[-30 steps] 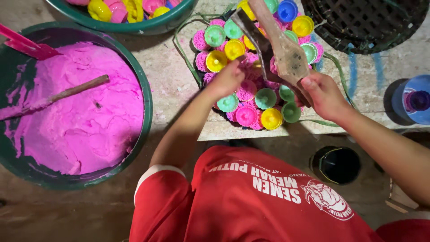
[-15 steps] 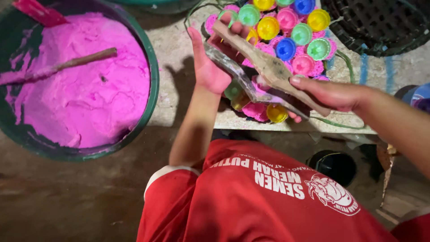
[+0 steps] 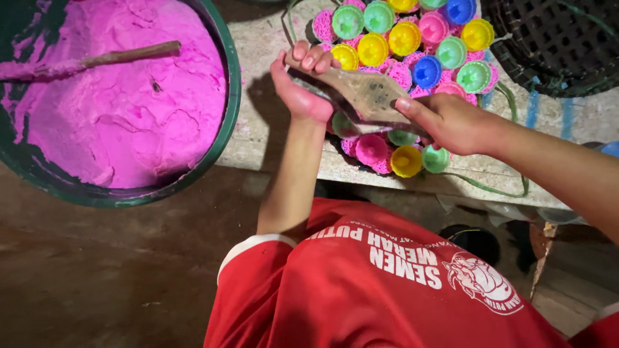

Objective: The person scoops pink dough from a large bowl and fills colorful plastic caps arranged in a woven basket. They use a wooden tool to press the dough into each cap, then place filled caps into a green basin. The process is repeated continuously.

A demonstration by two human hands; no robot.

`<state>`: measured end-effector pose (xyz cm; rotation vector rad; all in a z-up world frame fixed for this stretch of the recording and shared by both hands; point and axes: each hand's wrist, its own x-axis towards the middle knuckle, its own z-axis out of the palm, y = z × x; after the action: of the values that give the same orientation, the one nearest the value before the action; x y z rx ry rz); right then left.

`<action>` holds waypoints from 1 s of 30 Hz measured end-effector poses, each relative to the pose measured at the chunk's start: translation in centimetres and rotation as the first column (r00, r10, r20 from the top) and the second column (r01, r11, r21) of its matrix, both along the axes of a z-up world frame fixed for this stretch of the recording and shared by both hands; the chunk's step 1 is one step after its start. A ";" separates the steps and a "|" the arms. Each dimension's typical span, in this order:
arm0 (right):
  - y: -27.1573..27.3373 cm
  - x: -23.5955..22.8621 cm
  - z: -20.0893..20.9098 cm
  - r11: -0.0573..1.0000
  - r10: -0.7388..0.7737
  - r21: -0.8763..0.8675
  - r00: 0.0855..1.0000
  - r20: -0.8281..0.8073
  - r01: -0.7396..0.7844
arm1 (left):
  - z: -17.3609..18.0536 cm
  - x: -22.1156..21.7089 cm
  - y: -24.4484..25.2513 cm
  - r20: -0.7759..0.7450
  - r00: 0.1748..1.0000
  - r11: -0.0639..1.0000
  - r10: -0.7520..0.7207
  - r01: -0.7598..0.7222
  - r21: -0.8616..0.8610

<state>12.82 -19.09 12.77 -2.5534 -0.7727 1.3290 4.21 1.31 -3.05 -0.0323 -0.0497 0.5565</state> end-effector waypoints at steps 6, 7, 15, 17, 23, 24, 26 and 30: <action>0.0 -0.7 -1.4 0.967 0.048 0.245 0.992 0.116 -0.075 | 0.6 0.6 1.7 0.020 0.999 0.985 0.036 -0.039 0.165; -0.1 -0.9 -1.8 0.949 0.064 0.300 0.991 0.120 -0.097 | 0.7 0.3 2.0 0.007 0.999 0.985 0.039 -0.039 0.169; -0.8 -0.5 -1.9 0.993 -0.017 0.120 0.999 -0.027 0.021 | 1.0 -0.5 0.4 -0.150 0.989 1.000 0.005 -0.001 0.024; -0.8 -0.1 -1.4 0.991 0.009 0.135 0.999 0.045 -0.015 | 1.2 0.3 0.1 -0.145 0.989 1.000 -0.005 0.004 -0.002; -0.4 -0.7 -2.1 0.959 0.010 0.280 0.991 0.134 -0.048 | 1.7 1.0 1.9 -0.099 0.993 0.990 0.059 -0.045 0.137; -0.3 -1.0 -2.4 0.951 0.028 0.302 0.991 0.133 -0.068 | 1.8 0.7 2.1 -0.109 0.991 0.984 0.077 -0.058 0.167; -0.2 -1.2 -2.6 0.959 0.034 0.275 0.993 0.115 -0.065 | 1.9 0.2 2.1 -0.151 0.987 0.993 0.050 -0.033 0.114; -0.7 -0.4 -1.9 0.986 -0.006 0.164 0.995 0.099 -0.010 | 2.2 0.7 0.8 -0.285 0.958 1.000 0.023 -0.022 0.006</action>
<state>12.41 -19.80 10.89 -2.5033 -0.8649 1.0953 4.96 2.16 -0.84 0.0516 0.2311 0.5790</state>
